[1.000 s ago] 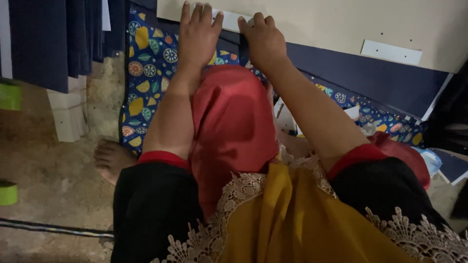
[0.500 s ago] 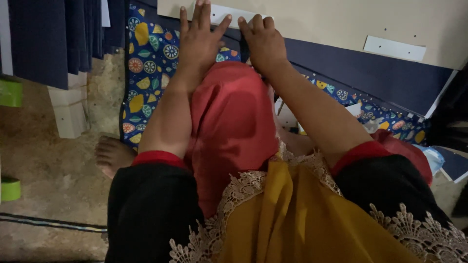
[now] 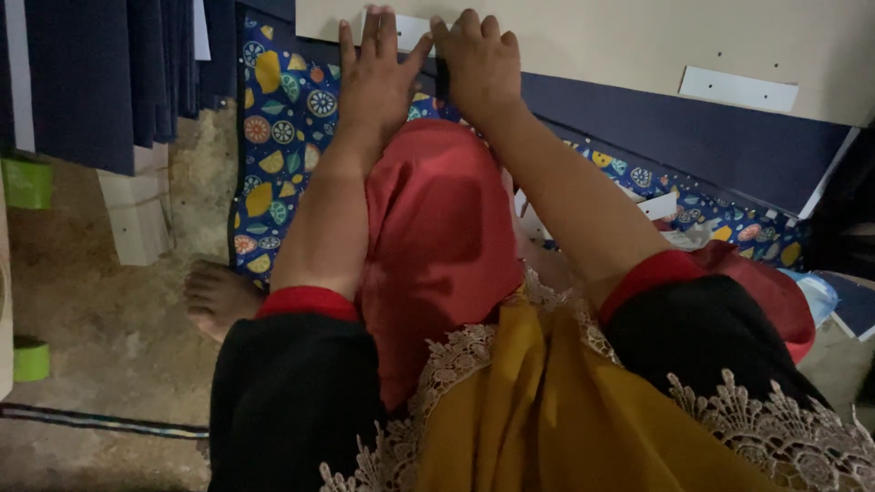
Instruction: The person sits on a mat and assembles paper packages by folding a dark blue sheet with gold lettering over a white insert. They apply a white paste to the edges of the insert using a small stick, then fold and press the blue sheet to adhere it, repeating the process for multiple units.
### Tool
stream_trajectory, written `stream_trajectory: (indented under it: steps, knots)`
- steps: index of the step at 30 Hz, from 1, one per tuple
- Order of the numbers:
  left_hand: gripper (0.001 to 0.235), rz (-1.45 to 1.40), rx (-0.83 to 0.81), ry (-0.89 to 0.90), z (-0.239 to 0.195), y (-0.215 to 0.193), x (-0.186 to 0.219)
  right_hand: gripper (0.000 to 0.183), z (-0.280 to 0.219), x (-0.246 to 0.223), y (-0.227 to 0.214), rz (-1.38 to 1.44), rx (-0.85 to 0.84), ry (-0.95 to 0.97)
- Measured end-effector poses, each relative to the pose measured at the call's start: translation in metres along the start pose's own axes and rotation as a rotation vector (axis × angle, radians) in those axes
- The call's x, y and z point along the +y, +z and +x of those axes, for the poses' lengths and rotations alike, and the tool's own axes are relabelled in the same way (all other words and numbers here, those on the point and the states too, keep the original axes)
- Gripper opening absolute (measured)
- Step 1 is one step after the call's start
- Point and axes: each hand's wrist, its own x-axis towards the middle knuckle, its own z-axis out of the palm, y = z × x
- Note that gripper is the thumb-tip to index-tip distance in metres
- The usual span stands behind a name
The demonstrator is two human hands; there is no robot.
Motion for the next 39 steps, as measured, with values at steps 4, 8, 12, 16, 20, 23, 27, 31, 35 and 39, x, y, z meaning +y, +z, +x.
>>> stream_trajectory:
  steps: [4,8,12,16,20,23,27,31,35,39]
  knots:
    - [0.059,0.101,0.103,0.016,0.005,0.005,-0.002,0.066,-0.013,0.016,-0.007,-0.101,0.003,0.018]
    - [0.060,0.155,0.068,-0.028,0.008,0.014,-0.003,0.059,-0.044,0.047,-0.017,0.003,-0.037,0.075]
    - [0.065,0.106,0.069,0.032,0.008,0.009,-0.002,0.066,-0.060,0.054,0.009,-0.170,0.128,0.043]
    - [0.075,0.184,-0.029,-0.029,0.008,0.011,0.000,0.063,-0.057,0.043,0.021,-0.220,0.091,0.020]
    - [0.071,0.211,-0.089,0.001,0.012,0.015,-0.002,0.053,-0.056,0.041,0.020,-0.031,0.003,0.011]
    - [0.072,0.153,-0.075,0.054,0.008,0.007,0.001,0.068,-0.057,0.050,0.031,-0.031,0.059,-0.034]
    - [0.071,0.182,-0.115,0.019,0.014,0.003,0.004,0.068,-0.053,0.045,0.016,0.016,-0.051,-0.022]
    - [0.078,0.339,0.032,0.045,0.027,0.014,0.007,0.056,-0.048,0.043,0.019,-0.007,-0.021,-0.017]
    - [0.085,0.660,0.113,0.042,0.035,0.021,0.013,0.066,-0.043,0.038,0.013,-0.042,-0.192,0.015]
    - [0.084,0.570,0.120,0.012,0.025,0.017,0.007,0.055,-0.046,0.043,0.020,0.013,-0.095,0.004]
